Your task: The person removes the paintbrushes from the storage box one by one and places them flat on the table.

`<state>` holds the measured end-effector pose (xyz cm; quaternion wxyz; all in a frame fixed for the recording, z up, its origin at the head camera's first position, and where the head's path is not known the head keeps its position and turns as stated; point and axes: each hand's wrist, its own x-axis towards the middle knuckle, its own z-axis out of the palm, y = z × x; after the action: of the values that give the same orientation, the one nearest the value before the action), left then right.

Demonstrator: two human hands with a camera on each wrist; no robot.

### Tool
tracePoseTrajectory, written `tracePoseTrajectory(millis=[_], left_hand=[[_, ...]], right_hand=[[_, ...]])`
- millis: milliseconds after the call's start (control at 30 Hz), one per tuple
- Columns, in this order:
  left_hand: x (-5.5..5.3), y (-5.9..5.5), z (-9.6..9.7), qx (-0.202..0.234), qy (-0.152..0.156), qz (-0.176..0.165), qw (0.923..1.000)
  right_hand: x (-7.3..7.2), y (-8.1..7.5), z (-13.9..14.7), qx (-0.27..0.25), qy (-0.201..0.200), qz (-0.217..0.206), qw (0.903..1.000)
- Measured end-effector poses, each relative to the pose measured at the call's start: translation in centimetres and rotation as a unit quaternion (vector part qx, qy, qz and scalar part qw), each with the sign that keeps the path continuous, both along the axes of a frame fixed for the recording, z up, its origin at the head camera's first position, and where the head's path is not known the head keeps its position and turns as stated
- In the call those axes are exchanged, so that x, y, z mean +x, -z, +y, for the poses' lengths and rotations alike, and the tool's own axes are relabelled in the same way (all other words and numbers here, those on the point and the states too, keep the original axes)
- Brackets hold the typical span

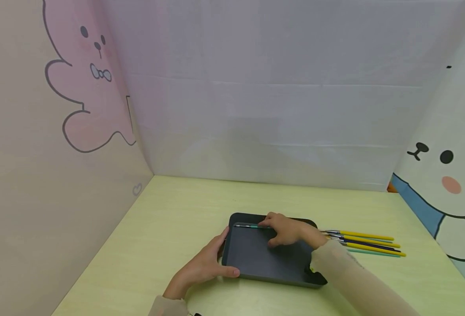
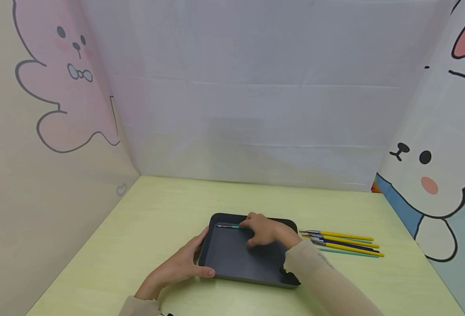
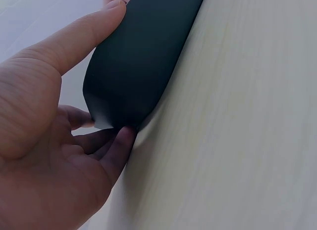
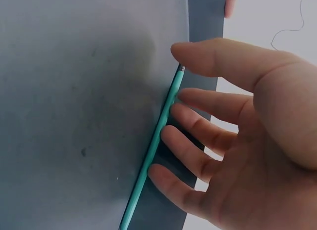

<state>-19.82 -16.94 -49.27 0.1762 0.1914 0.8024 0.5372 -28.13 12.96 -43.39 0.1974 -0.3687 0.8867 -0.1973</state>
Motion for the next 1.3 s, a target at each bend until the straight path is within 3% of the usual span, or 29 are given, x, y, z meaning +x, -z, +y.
tracePoseTrajectory(millis=[233, 500, 800, 1033, 1300], left_hand=[[-0.04, 0.11, -0.07, 0.009, 0.003, -0.005, 0.9999], [0.03, 0.11, -0.09, 0.003, -0.002, -0.001, 1.0], [0.0, 0.05, -0.12, -0.017, -0.01, -0.001, 0.9998], [0.03, 0.08, -0.1, -0.009, -0.009, -0.001, 0.9999], [-0.01, 0.22, -0.07, -0.013, -0.011, 0.001, 0.9999]], right_hand=[[0.26, 0.36, -0.3, 0.012, 0.02, 0.006, 0.9997], [0.21, 0.55, -0.23, 0.009, 0.014, 0.01, 0.9998], [0.17, 0.68, 0.0, -0.002, 0.002, -0.005, 1.0], [0.23, 0.61, 0.43, -0.019, -0.008, -0.012, 0.9997], [0.19, 0.74, 0.69, -0.025, 0.015, -0.035, 0.999]])
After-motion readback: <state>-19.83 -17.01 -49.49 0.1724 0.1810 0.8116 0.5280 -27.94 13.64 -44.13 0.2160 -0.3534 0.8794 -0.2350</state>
